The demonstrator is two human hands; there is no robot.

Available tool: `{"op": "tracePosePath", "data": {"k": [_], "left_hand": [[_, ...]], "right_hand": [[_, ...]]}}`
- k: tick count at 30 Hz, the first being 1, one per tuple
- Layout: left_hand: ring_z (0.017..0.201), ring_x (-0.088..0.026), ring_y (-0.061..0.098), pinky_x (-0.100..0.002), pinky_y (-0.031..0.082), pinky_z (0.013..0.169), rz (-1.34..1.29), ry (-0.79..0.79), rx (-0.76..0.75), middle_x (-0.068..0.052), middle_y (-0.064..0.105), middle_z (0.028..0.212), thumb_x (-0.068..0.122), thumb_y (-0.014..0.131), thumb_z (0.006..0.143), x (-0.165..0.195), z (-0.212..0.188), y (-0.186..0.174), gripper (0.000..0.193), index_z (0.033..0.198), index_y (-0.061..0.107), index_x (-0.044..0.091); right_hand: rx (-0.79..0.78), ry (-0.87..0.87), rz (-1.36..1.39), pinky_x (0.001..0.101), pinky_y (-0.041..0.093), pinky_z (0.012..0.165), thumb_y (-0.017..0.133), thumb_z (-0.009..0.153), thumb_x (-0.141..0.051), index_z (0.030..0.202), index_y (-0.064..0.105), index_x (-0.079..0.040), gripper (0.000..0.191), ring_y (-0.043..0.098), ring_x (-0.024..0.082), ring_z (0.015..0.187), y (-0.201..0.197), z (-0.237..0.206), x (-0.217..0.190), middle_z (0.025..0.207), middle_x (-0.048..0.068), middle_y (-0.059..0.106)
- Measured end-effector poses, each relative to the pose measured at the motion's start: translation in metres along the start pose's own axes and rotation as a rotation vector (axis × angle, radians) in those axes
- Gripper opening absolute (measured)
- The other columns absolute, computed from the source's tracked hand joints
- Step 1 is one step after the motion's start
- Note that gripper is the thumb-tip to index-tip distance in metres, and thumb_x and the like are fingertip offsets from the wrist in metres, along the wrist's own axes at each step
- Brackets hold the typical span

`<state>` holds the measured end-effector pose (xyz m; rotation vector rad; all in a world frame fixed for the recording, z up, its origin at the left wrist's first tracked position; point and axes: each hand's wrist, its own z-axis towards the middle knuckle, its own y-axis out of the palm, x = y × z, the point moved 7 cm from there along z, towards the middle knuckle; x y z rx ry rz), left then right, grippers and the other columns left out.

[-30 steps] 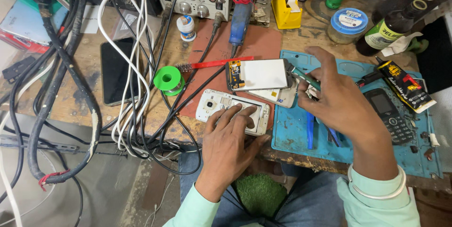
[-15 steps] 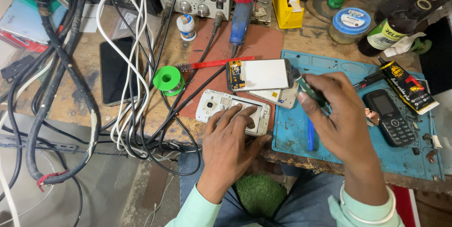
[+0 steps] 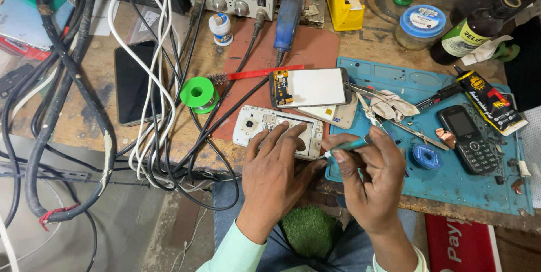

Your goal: The person uses a screwdriver and tweezers to remove screws and small components from the back of a white mobile phone. They work on the phone's internal parts, including the battery area, and place removed screws on the workbench.

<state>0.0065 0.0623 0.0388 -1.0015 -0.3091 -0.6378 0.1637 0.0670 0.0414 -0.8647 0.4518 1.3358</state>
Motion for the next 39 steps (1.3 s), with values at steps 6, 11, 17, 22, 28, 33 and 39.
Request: {"op": "tracePosePath", "data": {"k": [6, 11, 17, 22, 28, 33, 39], "left_hand": [[0.125, -0.028, 0.061, -0.045, 0.039, 0.108, -0.018, -0.036, -0.04, -0.003, 0.072, 0.111, 0.04, 0.081, 0.082, -0.002, 0.001, 0.002, 0.062, 0.131, 0.06, 0.007], [0.125, -0.028, 0.061, -0.045, 0.039, 0.107, -0.01, -0.024, -0.024, -0.004, 0.072, 0.112, 0.039, 0.081, 0.081, -0.002, 0.001, 0.002, 0.06, 0.128, 0.061, 0.007], [0.127, -0.028, 0.06, -0.046, 0.038, 0.108, -0.03, -0.03, -0.034, -0.003, 0.071, 0.107, 0.037, 0.082, 0.081, -0.004, 0.0, 0.003, 0.061, 0.129, 0.06, 0.006], [0.128, -0.027, 0.061, -0.046, 0.038, 0.108, -0.044, -0.035, -0.057, -0.001, 0.072, 0.105, 0.029, 0.08, 0.079, -0.005, 0.001, 0.004, 0.06, 0.131, 0.06, 0.007], [0.128, -0.027, 0.06, -0.046, 0.037, 0.109, -0.049, -0.038, -0.043, -0.001, 0.072, 0.108, 0.028, 0.08, 0.08, -0.005, -0.001, 0.003, 0.055, 0.127, 0.06, 0.008], [0.129, -0.026, 0.06, -0.046, 0.037, 0.11, -0.038, -0.017, -0.028, -0.001, 0.073, 0.119, 0.025, 0.079, 0.079, -0.004, 0.0, 0.001, 0.049, 0.121, 0.06, 0.009], [0.126, -0.028, 0.06, -0.047, 0.037, 0.109, -0.209, -0.073, -0.057, -0.012, 0.069, 0.128, 0.03, 0.087, 0.072, -0.013, -0.003, -0.004, 0.076, 0.133, 0.051, 0.006]], "right_hand": [[-0.019, -0.049, -0.039, 0.0379, 0.066, 0.092, 0.058, 0.104, 0.007, 0.153, 0.025, -0.012, 0.061, 0.077, 0.03, 0.107, 0.004, 0.004, -0.005, 0.116, 0.024, 0.071], [-0.021, -0.09, -0.116, 0.0383, 0.066, 0.092, 0.06, 0.103, 0.006, 0.15, 0.027, -0.01, 0.06, 0.077, 0.029, 0.107, 0.006, 0.007, -0.009, 0.115, 0.023, 0.071], [-0.038, -0.111, -0.166, 0.0344, 0.065, 0.089, 0.066, 0.1, 0.004, 0.147, 0.033, -0.01, 0.06, 0.076, 0.027, 0.107, 0.007, 0.01, -0.011, 0.117, 0.021, 0.069], [0.018, -0.174, -0.374, 0.0331, 0.059, 0.082, 0.089, 0.085, -0.013, 0.138, 0.047, -0.012, 0.067, 0.072, 0.024, 0.097, 0.003, 0.014, -0.02, 0.109, 0.015, 0.07], [-0.059, -0.105, -0.242, 0.0363, 0.06, 0.092, 0.075, 0.092, 0.004, 0.143, 0.048, -0.01, 0.059, 0.074, 0.029, 0.107, 0.007, 0.016, -0.028, 0.119, 0.02, 0.07], [-0.051, -0.137, -0.217, 0.0338, 0.059, 0.088, 0.079, 0.088, -0.005, 0.137, 0.048, -0.008, 0.058, 0.071, 0.027, 0.104, 0.016, 0.028, -0.034, 0.115, 0.019, 0.068], [-0.035, -0.029, -0.22, 0.0331, 0.06, 0.081, 0.073, 0.089, 0.003, 0.138, 0.05, -0.008, 0.055, 0.073, 0.025, 0.097, 0.01, 0.03, -0.033, 0.114, 0.017, 0.07]]}}
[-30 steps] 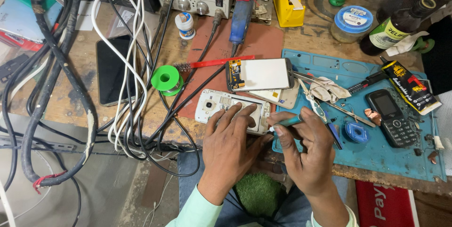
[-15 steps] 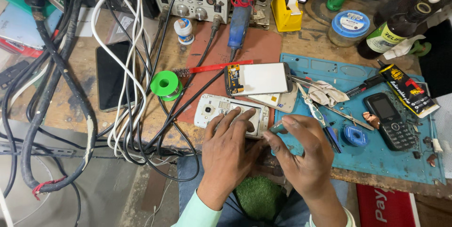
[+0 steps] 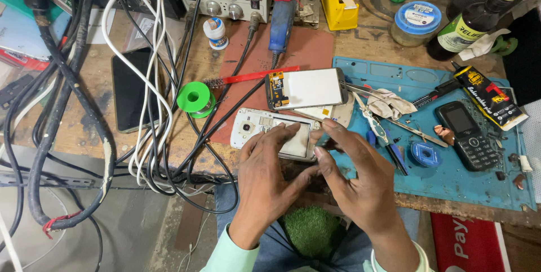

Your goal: The person uses a screwdriver and tweezers to remove screws and small components from the back of a white mobile phone. They work on the phone's internal parts, including the battery area, and place removed screws on the workbench.

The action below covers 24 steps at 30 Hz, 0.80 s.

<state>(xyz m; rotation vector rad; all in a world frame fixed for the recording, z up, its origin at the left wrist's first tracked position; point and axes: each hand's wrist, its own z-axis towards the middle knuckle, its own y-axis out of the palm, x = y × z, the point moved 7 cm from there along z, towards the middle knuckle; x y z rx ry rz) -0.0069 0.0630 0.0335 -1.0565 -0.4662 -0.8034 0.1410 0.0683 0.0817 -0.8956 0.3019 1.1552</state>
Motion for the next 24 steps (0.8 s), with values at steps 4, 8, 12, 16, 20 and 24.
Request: {"op": "tracePosePath", "data": {"k": [4, 8, 12, 16, 20, 24], "left_hand": [[0.137, -0.031, 0.056, -0.043, 0.047, 0.109, -0.535, -0.103, 0.101, -0.019, 0.053, 0.149, 0.01, 0.075, 0.08, -0.019, -0.004, -0.011, 0.091, 0.155, 0.025, 0.006], [0.145, -0.036, 0.049, -0.045, 0.046, 0.114, -1.184, -0.264, 0.306, -0.024, 0.036, 0.164, -0.003, 0.059, 0.084, -0.051, -0.009, -0.023, 0.092, 0.164, 0.014, 0.008], [0.145, -0.037, 0.049, -0.046, 0.043, 0.122, -1.321, -0.29, 0.46, -0.025, 0.04, 0.159, -0.002, 0.062, 0.089, -0.063, -0.016, -0.038, 0.086, 0.162, 0.019, 0.009], [0.135, -0.031, 0.056, -0.045, 0.044, 0.116, -0.576, -0.051, 0.177, -0.017, 0.056, 0.145, 0.011, 0.076, 0.087, -0.027, -0.011, -0.041, 0.065, 0.145, 0.046, 0.008], [0.119, -0.027, 0.062, -0.043, 0.042, 0.102, 0.152, 0.145, -0.008, -0.006, 0.068, 0.126, 0.027, 0.082, 0.076, 0.005, -0.006, -0.021, 0.046, 0.118, 0.069, 0.013], [0.118, -0.023, 0.062, -0.04, 0.04, 0.099, 0.292, 0.156, 0.036, 0.001, 0.071, 0.122, 0.027, 0.08, 0.081, 0.012, -0.001, -0.014, 0.03, 0.108, 0.076, 0.017]], "right_hand": [[-0.022, -0.067, 0.046, 0.0323, 0.061, 0.087, 0.077, 0.094, 0.0, 0.142, 0.047, -0.007, 0.057, 0.074, 0.023, 0.102, 0.001, -0.005, -0.002, 0.124, 0.014, 0.07], [0.051, -0.072, -0.109, 0.0336, 0.059, 0.085, 0.081, 0.092, -0.004, 0.14, 0.052, -0.009, 0.056, 0.07, 0.026, 0.101, -0.001, -0.009, 0.003, 0.122, 0.017, 0.066], [0.025, -0.021, -0.067, 0.0353, 0.059, 0.085, 0.079, 0.091, -0.001, 0.143, 0.051, -0.009, 0.06, 0.071, 0.025, 0.101, 0.0, -0.011, 0.006, 0.12, 0.017, 0.069], [0.032, -0.041, 0.008, 0.0364, 0.061, 0.091, 0.074, 0.093, 0.002, 0.147, 0.046, -0.011, 0.062, 0.073, 0.026, 0.107, 0.001, -0.012, 0.004, 0.122, 0.015, 0.07], [0.04, -0.123, -0.061, 0.0377, 0.058, 0.087, 0.084, 0.087, -0.009, 0.144, 0.048, -0.014, 0.068, 0.069, 0.03, 0.103, 0.002, -0.012, 0.003, 0.116, 0.015, 0.067], [-0.025, -0.081, 0.063, 0.0348, 0.061, 0.091, 0.074, 0.097, 0.003, 0.151, 0.044, -0.014, 0.064, 0.073, 0.026, 0.108, 0.002, -0.008, 0.011, 0.122, 0.012, 0.07]]}}
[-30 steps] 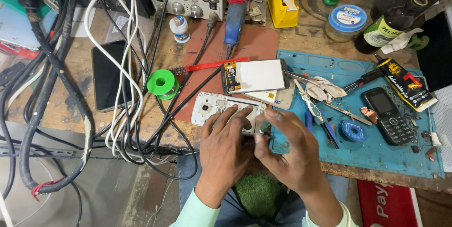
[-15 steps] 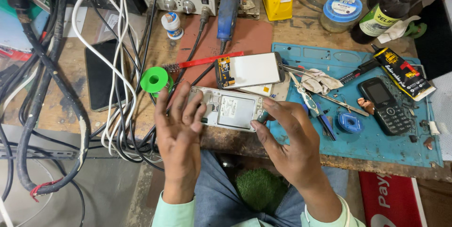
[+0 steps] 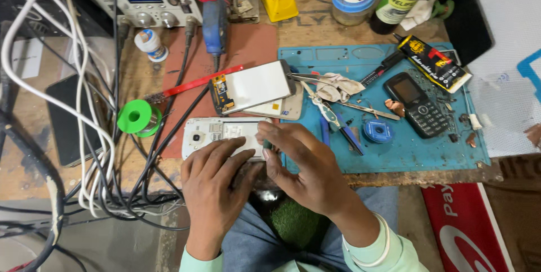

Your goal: The person uses a screwdriver and tweezers to remove screws and small components from the back of a white mobile phone. They work on the phone's internal parts, including the battery area, and place removed screws on the workbench.

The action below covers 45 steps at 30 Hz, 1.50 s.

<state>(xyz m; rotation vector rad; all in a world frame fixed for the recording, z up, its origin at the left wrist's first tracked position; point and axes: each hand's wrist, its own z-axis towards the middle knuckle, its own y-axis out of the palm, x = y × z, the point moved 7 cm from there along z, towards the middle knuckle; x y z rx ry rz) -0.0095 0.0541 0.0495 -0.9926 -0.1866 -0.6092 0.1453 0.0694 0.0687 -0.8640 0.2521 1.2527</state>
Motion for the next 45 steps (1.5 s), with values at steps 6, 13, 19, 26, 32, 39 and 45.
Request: {"op": "tracePosePath", "data": {"k": [6, 13, 19, 26, 32, 39, 45], "left_hand": [[0.119, -0.022, 0.062, -0.04, 0.041, 0.101, 0.033, -0.034, -0.02, 0.001, 0.072, 0.119, 0.018, 0.077, 0.08, -0.005, -0.003, 0.004, 0.027, 0.106, 0.079, 0.017], [0.122, -0.022, 0.063, -0.04, 0.042, 0.105, 0.015, -0.053, -0.002, 0.001, 0.073, 0.123, 0.019, 0.077, 0.084, -0.004, -0.003, 0.004, 0.025, 0.109, 0.078, 0.013], [0.12, -0.022, 0.063, -0.04, 0.041, 0.104, 0.007, -0.069, -0.008, 0.002, 0.075, 0.121, 0.021, 0.079, 0.086, -0.004, -0.004, 0.003, 0.02, 0.105, 0.079, 0.013], [0.118, -0.022, 0.064, -0.038, 0.042, 0.102, 0.011, -0.067, 0.004, 0.002, 0.075, 0.122, 0.022, 0.079, 0.084, -0.002, 0.001, 0.002, 0.021, 0.104, 0.079, 0.013], [0.117, -0.021, 0.064, -0.038, 0.043, 0.099, 0.025, -0.066, 0.011, 0.003, 0.075, 0.121, 0.022, 0.079, 0.083, -0.002, -0.001, 0.002, 0.022, 0.103, 0.079, 0.013], [0.116, -0.021, 0.065, -0.037, 0.043, 0.099, 0.038, -0.046, 0.037, 0.003, 0.075, 0.119, 0.022, 0.081, 0.081, -0.004, -0.002, 0.003, 0.021, 0.101, 0.079, 0.014], [0.116, -0.021, 0.067, -0.036, 0.044, 0.101, 0.065, -0.027, 0.037, 0.003, 0.075, 0.12, 0.02, 0.081, 0.082, -0.009, -0.006, 0.006, 0.019, 0.1, 0.079, 0.013]], "right_hand": [[-0.02, -0.078, 0.012, 0.0383, 0.06, 0.088, 0.08, 0.09, -0.001, 0.144, 0.047, -0.013, 0.064, 0.069, 0.03, 0.104, -0.004, 0.006, -0.002, 0.12, 0.014, 0.066], [0.009, -0.153, 0.039, 0.0462, 0.058, 0.099, 0.071, 0.091, 0.006, 0.141, 0.043, -0.009, 0.059, 0.07, 0.031, 0.111, -0.003, 0.005, 0.002, 0.127, 0.014, 0.066], [0.035, -0.067, 0.155, 0.0292, 0.062, 0.083, 0.076, 0.099, 0.003, 0.149, 0.044, -0.01, 0.06, 0.071, 0.025, 0.105, -0.004, -0.001, 0.015, 0.128, 0.015, 0.067], [0.12, -0.184, 0.106, 0.0397, 0.06, 0.09, 0.079, 0.093, -0.004, 0.137, 0.044, -0.006, 0.056, 0.07, 0.028, 0.099, -0.008, -0.004, 0.011, 0.116, 0.017, 0.067], [0.142, -0.085, 0.07, 0.0332, 0.061, 0.086, 0.074, 0.096, 0.001, 0.142, 0.042, -0.006, 0.056, 0.071, 0.025, 0.101, -0.006, -0.003, 0.015, 0.121, 0.017, 0.067], [0.143, -0.126, 0.023, 0.0378, 0.06, 0.089, 0.072, 0.093, 0.004, 0.143, 0.039, -0.005, 0.061, 0.07, 0.027, 0.105, -0.001, -0.001, 0.012, 0.121, 0.016, 0.065], [0.117, -0.019, 0.129, 0.0338, 0.062, 0.086, 0.078, 0.096, -0.001, 0.146, 0.042, -0.008, 0.061, 0.071, 0.023, 0.101, 0.003, -0.002, 0.018, 0.122, 0.014, 0.066]]}}
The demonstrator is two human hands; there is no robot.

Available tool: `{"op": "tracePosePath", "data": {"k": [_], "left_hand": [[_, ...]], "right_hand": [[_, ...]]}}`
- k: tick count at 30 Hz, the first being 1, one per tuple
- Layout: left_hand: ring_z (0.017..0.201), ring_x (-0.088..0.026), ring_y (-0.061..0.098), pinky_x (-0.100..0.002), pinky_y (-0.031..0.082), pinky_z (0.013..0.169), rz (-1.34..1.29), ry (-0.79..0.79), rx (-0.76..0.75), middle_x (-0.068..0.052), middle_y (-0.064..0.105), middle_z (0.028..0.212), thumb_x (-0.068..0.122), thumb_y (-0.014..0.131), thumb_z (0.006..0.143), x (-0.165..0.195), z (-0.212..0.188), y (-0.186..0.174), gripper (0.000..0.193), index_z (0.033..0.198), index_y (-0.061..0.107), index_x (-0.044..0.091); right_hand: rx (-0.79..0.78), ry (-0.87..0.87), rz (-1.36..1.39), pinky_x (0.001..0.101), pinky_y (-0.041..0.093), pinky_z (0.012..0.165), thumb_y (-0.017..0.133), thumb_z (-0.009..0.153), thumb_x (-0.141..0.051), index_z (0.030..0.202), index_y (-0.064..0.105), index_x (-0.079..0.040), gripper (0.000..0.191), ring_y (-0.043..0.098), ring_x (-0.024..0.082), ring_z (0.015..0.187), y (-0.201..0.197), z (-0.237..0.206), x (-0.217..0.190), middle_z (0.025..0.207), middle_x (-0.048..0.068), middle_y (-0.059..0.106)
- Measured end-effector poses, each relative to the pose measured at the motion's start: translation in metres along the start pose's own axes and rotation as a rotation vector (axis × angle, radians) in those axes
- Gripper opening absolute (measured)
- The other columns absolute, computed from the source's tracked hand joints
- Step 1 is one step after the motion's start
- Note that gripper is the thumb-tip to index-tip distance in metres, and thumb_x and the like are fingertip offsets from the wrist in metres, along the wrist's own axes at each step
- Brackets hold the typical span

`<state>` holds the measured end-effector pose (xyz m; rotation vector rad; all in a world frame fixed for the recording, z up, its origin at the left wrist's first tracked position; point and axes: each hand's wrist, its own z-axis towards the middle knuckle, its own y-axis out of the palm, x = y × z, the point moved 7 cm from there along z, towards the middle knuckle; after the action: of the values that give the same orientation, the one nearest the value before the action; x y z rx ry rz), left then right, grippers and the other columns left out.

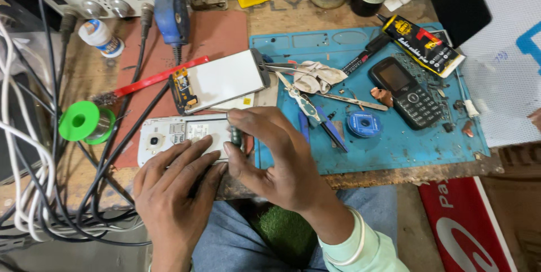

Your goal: The person uses a screwdriver and tweezers to remove screws and small components from the back of a white mobile phone. They work on the phone's internal parts, including the battery area, and place removed screws on the workbench.

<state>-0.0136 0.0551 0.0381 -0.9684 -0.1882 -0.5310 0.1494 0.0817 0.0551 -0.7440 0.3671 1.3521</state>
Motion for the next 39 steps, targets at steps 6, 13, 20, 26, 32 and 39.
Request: {"op": "tracePosePath", "data": {"k": [6, 13, 20, 26, 32, 39], "left_hand": [[0.119, -0.019, 0.066, -0.035, 0.044, 0.105, 0.034, 0.02, -0.013, 0.003, 0.075, 0.123, 0.019, 0.081, 0.085, -0.002, -0.002, 0.002, 0.018, 0.102, 0.077, 0.013], [0.116, -0.019, 0.066, -0.036, 0.044, 0.102, 0.101, 0.059, -0.023, 0.002, 0.074, 0.122, 0.018, 0.08, 0.083, -0.002, -0.002, 0.003, 0.025, 0.107, 0.077, 0.012], [0.13, -0.036, 0.052, -0.053, 0.03, 0.115, 0.069, 0.24, -0.072, -0.013, 0.054, 0.141, 0.051, 0.082, 0.074, 0.004, -0.011, -0.001, 0.08, 0.133, 0.055, 0.005], [0.137, -0.026, 0.056, -0.053, 0.025, 0.126, 0.205, 0.187, -0.133, -0.004, 0.064, 0.141, 0.031, 0.08, 0.083, -0.005, -0.02, 0.011, 0.061, 0.137, 0.059, 0.011], [0.138, -0.025, 0.059, -0.049, 0.03, 0.128, 0.143, 0.172, -0.051, -0.002, 0.067, 0.141, 0.02, 0.075, 0.087, -0.004, -0.023, 0.012, 0.046, 0.132, 0.066, 0.014], [0.134, -0.026, 0.06, -0.048, 0.038, 0.121, 0.1, 0.166, -0.029, -0.002, 0.068, 0.136, 0.015, 0.074, 0.076, 0.002, -0.019, 0.008, 0.048, 0.123, 0.069, 0.013]], "right_hand": [[0.005, -0.074, -0.01, 0.0301, 0.059, 0.086, 0.078, 0.101, -0.004, 0.149, 0.04, -0.013, 0.062, 0.064, 0.022, 0.111, -0.002, -0.001, -0.005, 0.135, 0.009, 0.063], [0.01, -0.105, -0.022, 0.0294, 0.055, 0.088, 0.08, 0.104, -0.01, 0.154, 0.037, -0.018, 0.066, 0.062, 0.02, 0.108, -0.003, -0.005, -0.004, 0.143, 0.003, 0.057], [-0.052, 0.015, 0.024, 0.0245, 0.057, 0.082, 0.08, 0.108, -0.009, 0.156, 0.038, -0.016, 0.064, 0.063, 0.018, 0.107, 0.0, -0.014, 0.011, 0.149, 0.005, 0.059], [-0.015, -0.024, 0.05, 0.028, 0.057, 0.103, 0.078, 0.11, -0.009, 0.155, 0.035, -0.016, 0.063, 0.064, 0.016, 0.12, -0.002, -0.016, 0.005, 0.151, 0.003, 0.051], [-0.005, -0.03, 0.005, 0.0271, 0.054, 0.099, 0.075, 0.109, -0.005, 0.153, 0.036, -0.014, 0.06, 0.065, 0.02, 0.115, -0.004, -0.014, 0.003, 0.148, 0.004, 0.051], [0.019, 0.089, 0.199, 0.0274, 0.059, 0.09, 0.07, 0.108, -0.001, 0.152, 0.035, -0.011, 0.057, 0.068, 0.015, 0.103, -0.004, -0.01, 0.006, 0.129, 0.007, 0.066]]}}
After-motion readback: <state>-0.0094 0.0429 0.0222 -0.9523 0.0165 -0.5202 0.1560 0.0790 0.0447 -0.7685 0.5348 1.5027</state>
